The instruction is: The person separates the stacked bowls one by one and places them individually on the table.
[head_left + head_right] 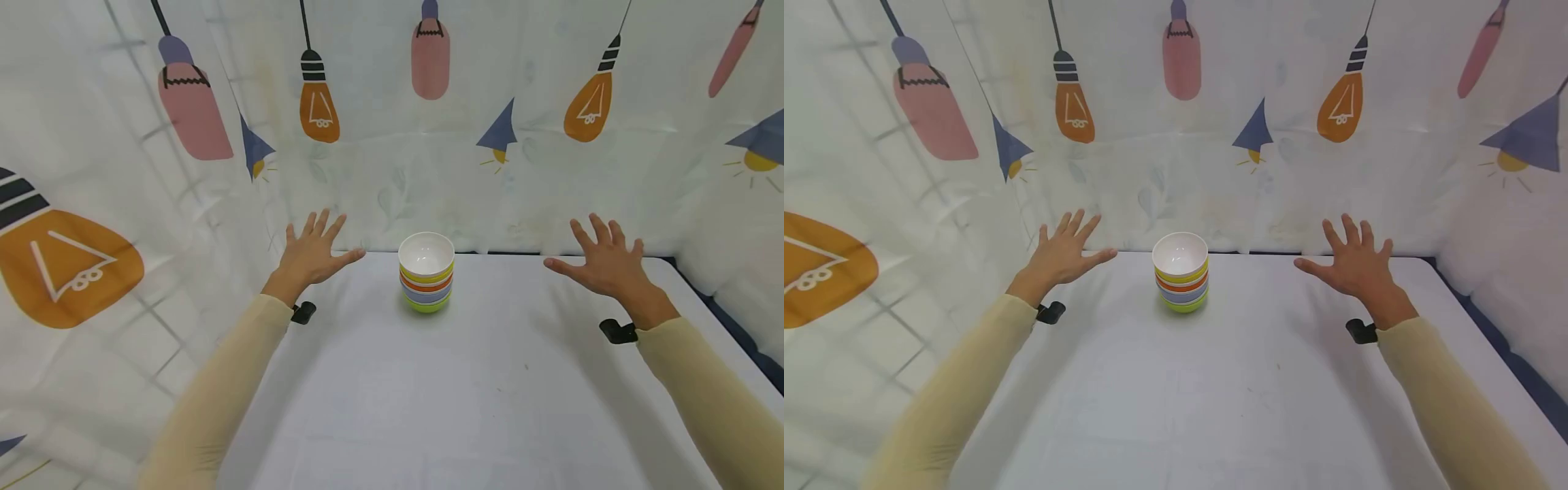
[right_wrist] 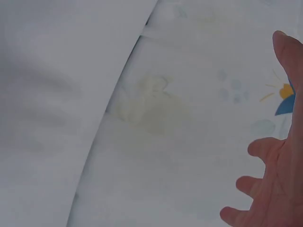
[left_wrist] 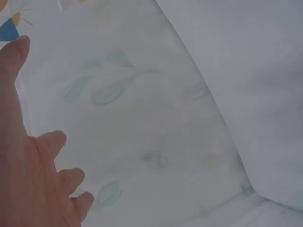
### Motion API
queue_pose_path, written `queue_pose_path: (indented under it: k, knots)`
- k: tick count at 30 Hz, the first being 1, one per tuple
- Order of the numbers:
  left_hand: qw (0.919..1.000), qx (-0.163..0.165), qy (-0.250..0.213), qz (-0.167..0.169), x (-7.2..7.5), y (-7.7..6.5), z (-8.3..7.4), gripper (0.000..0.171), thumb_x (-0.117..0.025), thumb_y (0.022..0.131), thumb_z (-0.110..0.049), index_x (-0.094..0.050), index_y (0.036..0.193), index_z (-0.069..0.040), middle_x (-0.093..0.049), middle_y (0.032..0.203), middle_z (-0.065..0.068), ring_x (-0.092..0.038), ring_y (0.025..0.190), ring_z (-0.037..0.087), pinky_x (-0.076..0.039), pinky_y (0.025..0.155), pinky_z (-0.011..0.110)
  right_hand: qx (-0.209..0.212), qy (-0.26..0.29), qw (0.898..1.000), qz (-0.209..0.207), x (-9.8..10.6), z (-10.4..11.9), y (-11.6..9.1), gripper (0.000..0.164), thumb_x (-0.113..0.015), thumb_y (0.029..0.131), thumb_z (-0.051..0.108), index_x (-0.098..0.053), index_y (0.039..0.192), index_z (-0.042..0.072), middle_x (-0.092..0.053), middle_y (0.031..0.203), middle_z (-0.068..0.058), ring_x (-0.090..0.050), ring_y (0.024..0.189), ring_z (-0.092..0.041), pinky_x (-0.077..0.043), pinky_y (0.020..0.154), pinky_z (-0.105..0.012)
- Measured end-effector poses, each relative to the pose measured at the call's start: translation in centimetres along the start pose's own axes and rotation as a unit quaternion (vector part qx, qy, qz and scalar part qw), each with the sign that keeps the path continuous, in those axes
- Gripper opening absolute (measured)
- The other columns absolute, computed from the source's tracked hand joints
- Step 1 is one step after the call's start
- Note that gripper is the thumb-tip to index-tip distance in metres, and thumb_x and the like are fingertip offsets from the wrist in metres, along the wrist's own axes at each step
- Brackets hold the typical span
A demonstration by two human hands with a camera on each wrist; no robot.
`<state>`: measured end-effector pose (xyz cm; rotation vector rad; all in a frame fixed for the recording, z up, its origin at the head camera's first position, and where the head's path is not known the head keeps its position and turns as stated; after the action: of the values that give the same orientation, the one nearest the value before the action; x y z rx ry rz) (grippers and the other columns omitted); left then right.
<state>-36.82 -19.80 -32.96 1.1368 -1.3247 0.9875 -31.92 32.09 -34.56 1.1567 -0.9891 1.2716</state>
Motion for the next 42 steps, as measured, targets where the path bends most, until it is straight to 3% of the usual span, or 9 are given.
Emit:
queue_pose_path:
  k: [7, 10, 13, 17, 21, 25, 29, 39, 42]
  knots:
    - [0.9990, -0.034, -0.022, -0.015, -0.5, -1.6, -1.5, 0.102, -0.037, 0.088, -0.088, -0.010, 0.166, -0.028, -0.007, 0.174, 0.010, -0.005, 0.160, 0.037, -0.002, 0.125, 0.068, 0.025, -0.002, 1.000, -0.010, 0.0, 2.1, -1.5, 0.110, -0.051, 0.089, 0.079, -0.008, 0.165, 0.011, -0.003, 0.169, -0.027, -0.005, 0.150, -0.058, -0.005, 0.107, -0.086]
    - [0.9955, -0.059, -0.069, -0.028, -0.9, -2.5, -2.3, 0.099, -0.044, 0.089, -0.084, -0.017, 0.165, -0.028, -0.017, 0.172, 0.010, -0.015, 0.159, 0.038, -0.010, 0.126, 0.066, 0.035, 0.014, 0.999, -0.006, -0.2, 3.2, -2.4, 0.111, -0.054, 0.090, 0.076, -0.008, 0.164, 0.008, -0.007, 0.168, -0.028, -0.010, 0.148, -0.059, -0.004, 0.108, -0.086]
    - [0.9852, -0.072, -0.151, -0.038, -1.5, -3.5, -3.0, 0.095, -0.053, 0.088, -0.081, -0.024, 0.163, -0.030, -0.026, 0.170, 0.006, -0.024, 0.157, 0.034, -0.021, 0.125, 0.062, 0.050, 0.039, 0.998, -0.008, -0.5, 4.4, -3.2, 0.107, -0.057, 0.092, 0.071, -0.012, 0.164, 0.005, -0.015, 0.166, -0.030, -0.017, 0.147, -0.058, -0.004, 0.109, -0.085]
    - [0.9609, -0.075, -0.261, -0.053, -2.2, -4.6, -3.9, 0.088, -0.062, 0.087, -0.074, -0.033, 0.160, -0.033, -0.036, 0.166, -0.002, -0.032, 0.154, 0.027, -0.031, 0.122, 0.057, 0.077, 0.077, 0.994, -0.021, -0.6, 6.0, -4.1, 0.099, -0.061, 0.094, 0.064, -0.021, 0.161, 0.003, -0.030, 0.159, -0.032, -0.030, 0.142, -0.057, -0.015, 0.112, -0.080]
    - [0.9273, -0.092, -0.353, -0.086, -3.1, -4.8, -4.7, 0.076, -0.070, 0.091, -0.058, -0.043, 0.154, -0.027, -0.047, 0.158, -0.003, -0.043, 0.147, 0.023, -0.036, 0.121, 0.051, 0.092, 0.117, 0.988, -0.028, -0.7, 7.2, -4.6, 0.094, -0.064, 0.094, 0.060, -0.027, 0.160, 0.004, -0.038, 0.155, -0.030, -0.040, 0.136, -0.055, -0.032, 0.109, -0.074]
    - [0.8952, -0.099, -0.417, -0.124, -4.4, -4.7, -5.1, 0.064, -0.074, 0.093, -0.043, -0.050, 0.147, -0.021, -0.058, 0.147, 0.001, -0.054, 0.137, 0.021, -0.042, 0.117, 0.046, 0.101, 0.168, 0.980, -0.029, -1.1, 8.6, -4.8, 0.088, -0.067, 0.094, 0.057, -0.033, 0.157, 0.006, -0.045, 0.153, -0.023, -0.047, 0.135, -0.047, -0.041, 0.105, -0.069]
    - [0.8709, -0.085, -0.462, -0.144, -6.3, -4.3, -5.5, 0.056, -0.076, 0.093, -0.035, -0.053, 0.142, -0.019, -0.063, 0.138, 0.005, -0.058, 0.131, 0.023, -0.045, 0.114, 0.047, 0.114, 0.230, 0.966, -0.035, -2.1, 9.9, -4.7, 0.077, -0.071, 0.094, 0.048, -0.040, 0.152, 0.008, -0.050, 0.150, -0.016, -0.050, 0.135, -0.039, -0.044, 0.104, -0.064]
    - [0.8113, -0.043, -0.573, -0.110, -10.7, -3.2, -7.2, 0.059, -0.078, 0.091, -0.029, -0.051, 0.143, -0.020, -0.059, 0.141, 0.013, -0.058, 0.132, 0.034, -0.046, 0.113, 0.052, 0.125, 0.311, 0.942, -0.033, -4.7, 12.4, -2.8, 0.069, -0.075, 0.092, 0.042, -0.045, 0.147, 0.012, -0.055, 0.144, -0.012, -0.054, 0.133, -0.033, -0.046, 0.104, -0.060]
    - [0.8048, -0.035, -0.584, -0.097, -11.6, -2.9, -7.7, 0.062, -0.079, 0.090, -0.025, -0.049, 0.145, -0.019, -0.056, 0.145, 0.015, -0.055, 0.135, 0.036, -0.046, 0.113, 0.052, 0.121, 0.327, 0.937, -0.025, -5.1, 13.1, -2.1, 0.071, -0.076, 0.092, 0.043, -0.044, 0.148, 0.012, -0.055, 0.145, -0.011, -0.054, 0.133, -0.033, -0.046, 0.105, -0.060]
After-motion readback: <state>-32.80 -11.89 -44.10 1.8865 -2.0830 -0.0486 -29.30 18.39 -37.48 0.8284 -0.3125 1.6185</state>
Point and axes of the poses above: each hand's wrist, its own y-axis towards the middle knuckle, its own x-axis out of the back of the hand, z = x × y, the point moved 5 cm from there along y, towards the middle knuckle
